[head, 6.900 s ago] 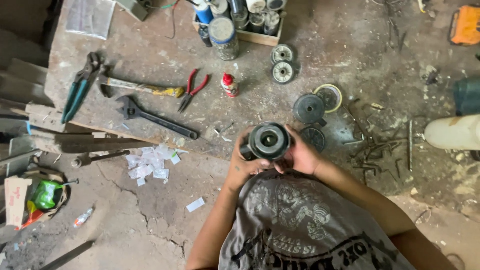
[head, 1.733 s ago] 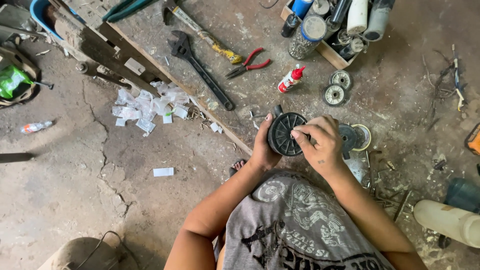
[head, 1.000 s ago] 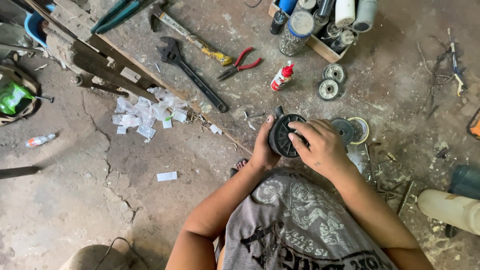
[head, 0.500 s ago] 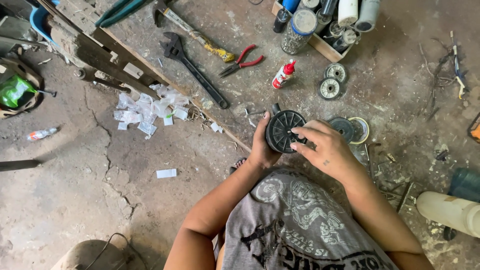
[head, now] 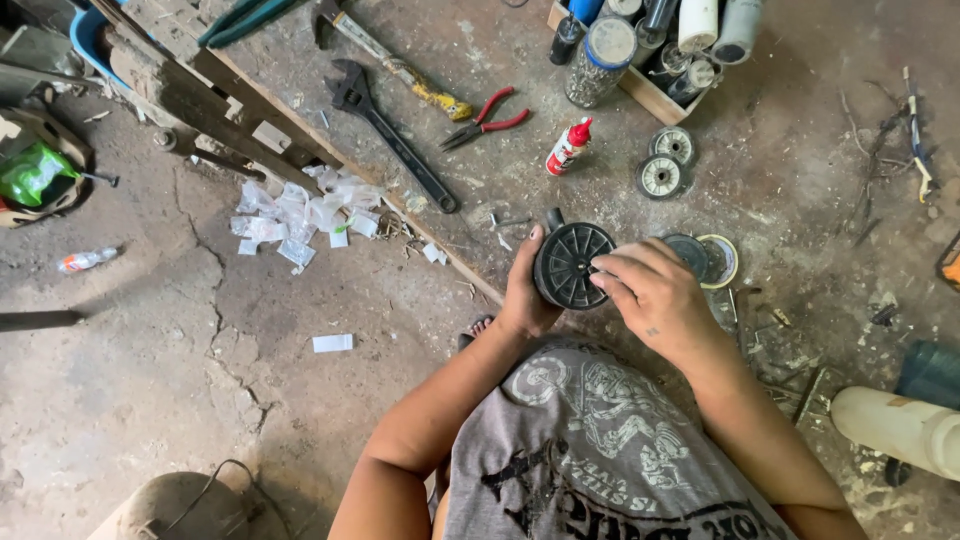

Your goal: Disassembling, applying sealant to, and reassembling an air filter on a compressor unit.

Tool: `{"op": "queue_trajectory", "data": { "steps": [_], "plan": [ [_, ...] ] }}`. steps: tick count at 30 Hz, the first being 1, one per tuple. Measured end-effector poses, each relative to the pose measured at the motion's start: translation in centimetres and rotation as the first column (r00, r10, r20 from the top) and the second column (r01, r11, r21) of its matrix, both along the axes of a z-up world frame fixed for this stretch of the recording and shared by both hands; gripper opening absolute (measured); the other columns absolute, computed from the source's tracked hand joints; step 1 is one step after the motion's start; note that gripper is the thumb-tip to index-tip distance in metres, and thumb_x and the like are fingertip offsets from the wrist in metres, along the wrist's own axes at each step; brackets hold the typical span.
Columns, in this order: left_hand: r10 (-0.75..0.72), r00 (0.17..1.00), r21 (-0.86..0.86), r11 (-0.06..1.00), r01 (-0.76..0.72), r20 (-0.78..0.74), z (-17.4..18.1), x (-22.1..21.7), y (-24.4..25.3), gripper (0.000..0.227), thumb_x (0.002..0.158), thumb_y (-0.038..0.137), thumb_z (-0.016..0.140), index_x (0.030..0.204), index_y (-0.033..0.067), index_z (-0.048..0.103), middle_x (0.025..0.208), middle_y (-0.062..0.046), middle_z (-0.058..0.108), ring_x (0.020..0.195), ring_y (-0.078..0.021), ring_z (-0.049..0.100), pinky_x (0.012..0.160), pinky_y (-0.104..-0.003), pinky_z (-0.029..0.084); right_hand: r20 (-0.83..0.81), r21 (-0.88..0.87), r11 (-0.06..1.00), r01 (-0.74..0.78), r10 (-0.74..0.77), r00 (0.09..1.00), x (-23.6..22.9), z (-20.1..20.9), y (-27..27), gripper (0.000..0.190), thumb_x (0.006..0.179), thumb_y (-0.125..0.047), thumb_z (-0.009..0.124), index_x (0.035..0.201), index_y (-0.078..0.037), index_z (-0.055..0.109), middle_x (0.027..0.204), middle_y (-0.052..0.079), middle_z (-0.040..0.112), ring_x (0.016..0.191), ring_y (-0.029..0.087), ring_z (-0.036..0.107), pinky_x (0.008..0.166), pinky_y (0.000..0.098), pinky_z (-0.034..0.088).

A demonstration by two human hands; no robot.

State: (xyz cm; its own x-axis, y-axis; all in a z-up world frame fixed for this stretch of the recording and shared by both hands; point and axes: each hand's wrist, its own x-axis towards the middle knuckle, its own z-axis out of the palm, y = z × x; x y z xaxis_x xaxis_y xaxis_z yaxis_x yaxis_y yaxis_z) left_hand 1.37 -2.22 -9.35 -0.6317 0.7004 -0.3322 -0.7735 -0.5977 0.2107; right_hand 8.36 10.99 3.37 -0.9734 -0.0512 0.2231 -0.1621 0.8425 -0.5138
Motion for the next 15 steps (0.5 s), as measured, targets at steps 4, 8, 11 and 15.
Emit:
{"op": "queue_trajectory", "data": {
  "steps": [4,8,11,15],
  "plan": [
    [0.002,1.000,0.035,0.999,-0.001,-0.013,-0.2,0.3,0.1,0.075,0.100,0.063,0.059,0.130,-0.0056,0.064,0.112,-0.035,0.067,0.102,-0.0387,0.069,0.097,-0.051,0.054,-0.077,0.030,0.997,-0.076,0.078,0.994,-0.4,0.4,0.0,0.014,0.095,-0.007,0.070,0.107,-0.003,0.076,0.097,0.011,0.071,0.090,0.026,0.067,0.082,0.0375,0.055],
    [0.026,1.000,0.019,0.999,-0.026,-0.016,-1.0,0.5,0.4,0.076,0.101,0.061,0.059,0.134,-0.0073,0.061,0.116,-0.036,0.066,0.108,-0.0399,0.067,0.101,-0.055,0.052,-0.096,0.068,0.991,-0.116,0.122,0.988,-0.7,0.8,0.1,0.014,0.097,-0.007,0.068,0.107,-0.003,0.076,0.097,0.011,0.070,0.090,0.023,0.065,0.082,0.0363,0.054],
    [0.033,0.999,0.015,0.999,-0.033,-0.006,-0.6,0.9,0.4,0.076,0.100,0.061,0.060,0.134,-0.0069,0.062,0.117,-0.037,0.066,0.109,-0.0421,0.067,0.101,-0.056,0.051,-0.107,0.074,0.987,-0.139,0.147,0.983,-0.6,1.2,0.0,0.012,0.097,-0.008,0.069,0.105,-0.002,0.075,0.098,0.011,0.071,0.089,0.026,0.067,0.080,0.0379,0.055],
    [0.036,0.999,0.022,0.999,-0.035,-0.033,-0.8,1.3,0.5,0.076,0.101,0.061,0.059,0.134,-0.0072,0.062,0.116,-0.037,0.066,0.109,-0.0413,0.068,0.101,-0.056,0.050,-0.087,0.065,0.988,-0.139,0.144,0.986,-0.4,0.9,-0.1,0.012,0.097,-0.007,0.068,0.105,0.000,0.074,0.094,0.012,0.071,0.086,0.026,0.068,0.078,0.0366,0.055]
  ]
}}
